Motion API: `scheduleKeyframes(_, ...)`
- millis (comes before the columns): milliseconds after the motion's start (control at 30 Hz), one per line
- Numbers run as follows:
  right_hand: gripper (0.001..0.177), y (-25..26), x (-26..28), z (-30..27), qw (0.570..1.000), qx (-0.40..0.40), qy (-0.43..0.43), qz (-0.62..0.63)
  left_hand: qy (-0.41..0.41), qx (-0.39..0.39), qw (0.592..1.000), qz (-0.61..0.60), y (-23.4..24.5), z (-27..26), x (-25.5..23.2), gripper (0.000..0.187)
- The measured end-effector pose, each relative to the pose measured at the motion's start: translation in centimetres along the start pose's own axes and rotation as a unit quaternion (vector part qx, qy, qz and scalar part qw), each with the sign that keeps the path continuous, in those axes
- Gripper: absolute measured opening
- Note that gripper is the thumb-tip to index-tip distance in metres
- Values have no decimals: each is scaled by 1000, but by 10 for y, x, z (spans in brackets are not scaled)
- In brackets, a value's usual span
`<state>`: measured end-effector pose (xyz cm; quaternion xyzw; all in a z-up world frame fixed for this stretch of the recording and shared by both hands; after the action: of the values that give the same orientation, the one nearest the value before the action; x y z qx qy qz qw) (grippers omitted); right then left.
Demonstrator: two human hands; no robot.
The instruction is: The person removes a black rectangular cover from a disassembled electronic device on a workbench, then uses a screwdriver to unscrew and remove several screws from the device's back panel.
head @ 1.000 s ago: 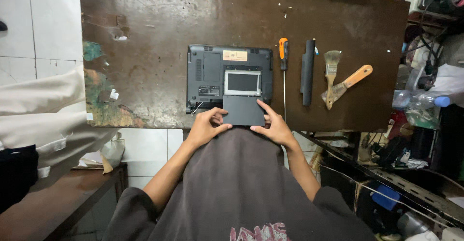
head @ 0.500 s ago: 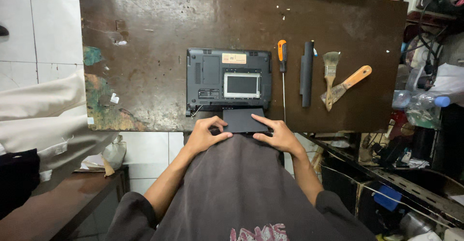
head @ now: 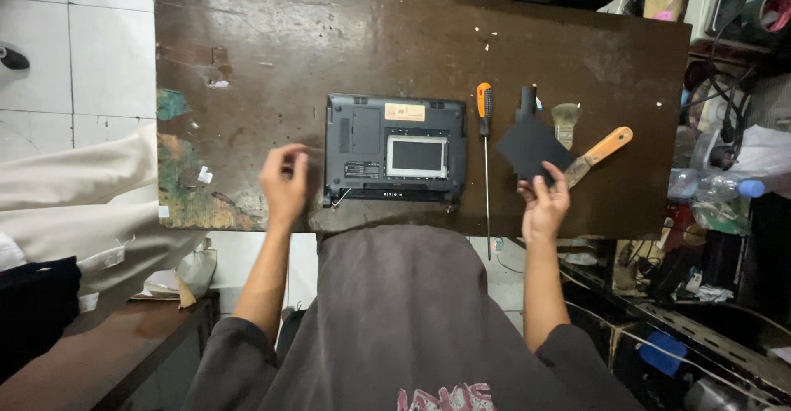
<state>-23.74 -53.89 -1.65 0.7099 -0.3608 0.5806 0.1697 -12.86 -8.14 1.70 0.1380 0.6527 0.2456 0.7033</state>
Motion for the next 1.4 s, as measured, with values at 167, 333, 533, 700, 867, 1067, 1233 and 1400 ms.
scheduleKeyframes(167,29,34,-27,31,998,-55,-6,-19,-45,-60,995,63,10,30,50,18)
scheduleKeyframes(333,29,41,-41,40,996,-71,-3,-53,-35,-72,991,104,-3,44,66,25)
scheduleKeyframes(533,30,39,-26,40,985,-44,-13,-165,26,-23,982,188,-20,50,65,35)
scheduleKeyframes(700,43,46,-10,38,946,53,-48,-315,39,13,973,229,-31,59,72,53)
scheduleKeyframes(867,53,13,35,11,914,110,-81,-381,50,25,981,185,-32,60,64,63)
scheduleKeyframes(1067,56,28,43,20,834,108,-88,-534,41,9,981,190,-21,49,76,43)
scheduleKeyframes(1233,57,12,65,14,739,101,31,-665,-5,68,967,247,-32,36,56,40)
scheduleKeyframes(1400,57,-52,94,-11,800,199,72,-561,-52,66,942,326,-56,43,74,27)
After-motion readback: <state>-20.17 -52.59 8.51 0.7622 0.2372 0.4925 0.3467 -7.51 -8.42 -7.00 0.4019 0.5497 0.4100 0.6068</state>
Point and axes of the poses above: each hand's wrist, its own z-axis towards the middle knuckle, its own y-axis out of the back of the hand, x = y × z, the point moved 1 cm from there along z, towards the middle knuckle, and after that the axes turned 3 degrees about z, right-handed, at the moved point
